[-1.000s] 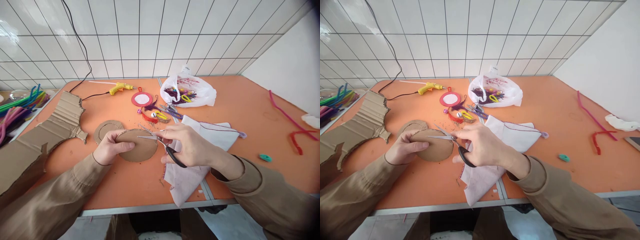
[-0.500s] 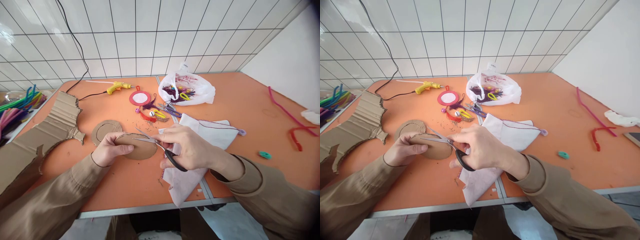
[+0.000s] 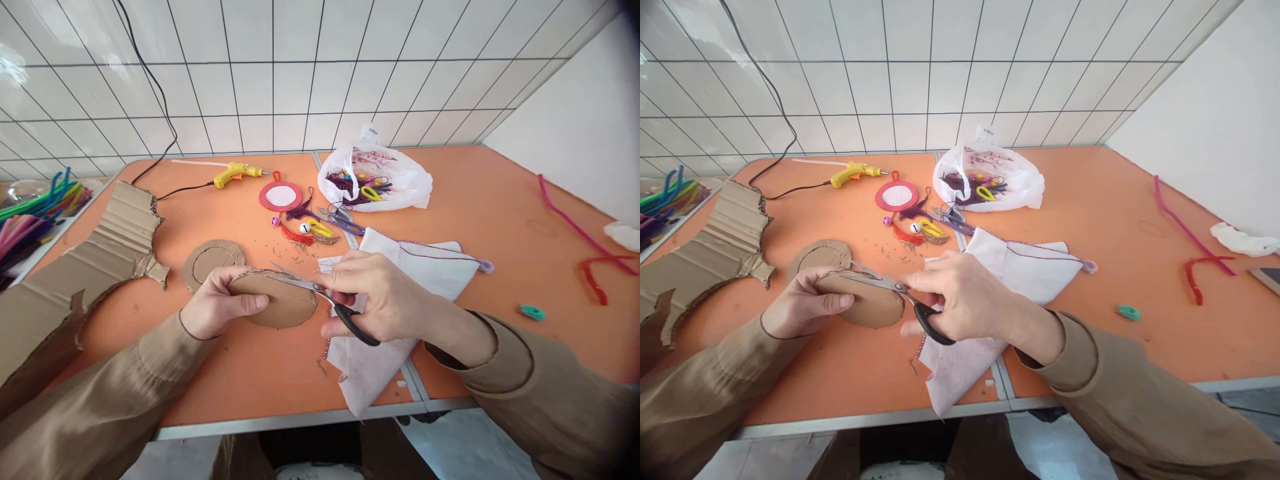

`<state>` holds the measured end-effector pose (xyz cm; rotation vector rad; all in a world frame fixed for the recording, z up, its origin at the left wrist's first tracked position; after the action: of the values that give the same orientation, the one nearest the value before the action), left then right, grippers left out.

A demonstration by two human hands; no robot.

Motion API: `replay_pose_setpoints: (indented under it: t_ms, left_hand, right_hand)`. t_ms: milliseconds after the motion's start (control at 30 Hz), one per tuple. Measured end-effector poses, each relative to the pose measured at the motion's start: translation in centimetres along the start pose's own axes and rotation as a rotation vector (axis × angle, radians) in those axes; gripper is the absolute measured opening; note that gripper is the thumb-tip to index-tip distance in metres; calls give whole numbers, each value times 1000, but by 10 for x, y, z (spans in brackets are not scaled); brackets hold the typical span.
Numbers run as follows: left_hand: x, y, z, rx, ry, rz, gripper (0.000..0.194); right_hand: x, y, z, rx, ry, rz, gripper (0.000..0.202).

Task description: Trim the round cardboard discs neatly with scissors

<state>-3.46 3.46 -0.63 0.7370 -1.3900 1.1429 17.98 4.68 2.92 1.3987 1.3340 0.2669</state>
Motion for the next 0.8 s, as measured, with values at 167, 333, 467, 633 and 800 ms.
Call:
replay_pose_setpoints:
  t_ms: [167,333,467,633,800]
  left_hand:
    - [-4,1,-1,-3,-9,30,22]
    - [-4,0,1,-4,16,49,24]
    - [1,-6,6,96,88,94,23]
    - [4,-13,9,178,181,133,29]
    - [1,-14,9,178,233,138,24]
  right_hand:
    - [1,1,1,10,20,7,41]
    - [1,1,0,-19,-9,-19,44]
    - [0,0,-2,-53,-87,-147,49]
    - [9,-8,-1,-175,-335,-438,49]
    - [12,-18,1,-218,-377,-659,50]
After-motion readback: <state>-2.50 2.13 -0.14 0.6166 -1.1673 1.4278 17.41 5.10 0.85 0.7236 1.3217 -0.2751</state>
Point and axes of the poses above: each hand's wrist, its own z-axis away from the middle knuckle, its own y-axis out of the back of the hand, x = y × z, the point moved 4 cm from there along -z, towards the middle knuckle, and after that the axes turned 1 degree about y, right-handed, at the moved point
